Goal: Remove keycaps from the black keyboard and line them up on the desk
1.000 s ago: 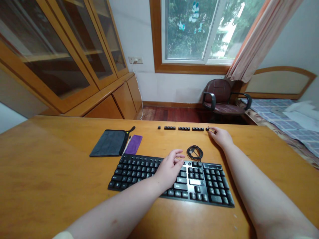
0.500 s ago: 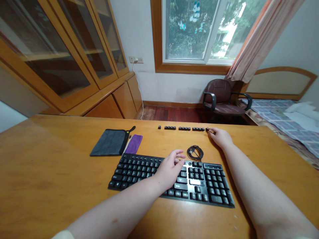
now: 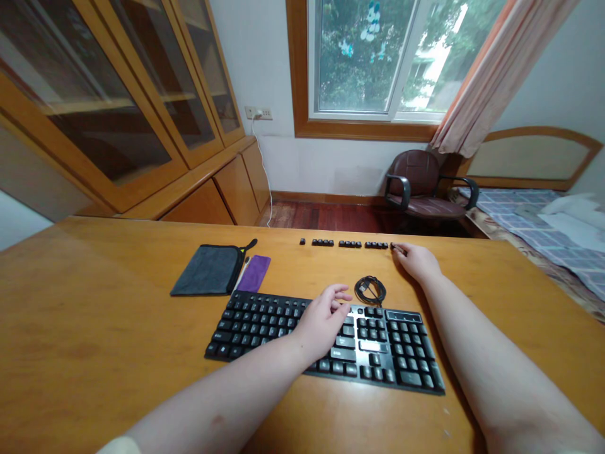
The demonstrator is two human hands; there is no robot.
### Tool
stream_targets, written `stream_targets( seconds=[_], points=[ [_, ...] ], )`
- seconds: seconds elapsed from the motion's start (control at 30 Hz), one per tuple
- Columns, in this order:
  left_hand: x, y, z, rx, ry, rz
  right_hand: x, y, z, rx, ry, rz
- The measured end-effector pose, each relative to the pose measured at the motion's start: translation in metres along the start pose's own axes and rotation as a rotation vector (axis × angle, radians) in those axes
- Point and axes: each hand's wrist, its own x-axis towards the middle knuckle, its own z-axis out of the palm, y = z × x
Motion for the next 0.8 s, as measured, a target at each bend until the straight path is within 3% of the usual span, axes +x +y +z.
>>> stream_targets(
  seconds=[0.8],
  points=[
    [-0.0001, 0.0013, 0.0000, 0.009, 0.008, 0.008, 0.0019, 0.0054, 0.0035, 0.001, 0.004, -0.002]
  ],
)
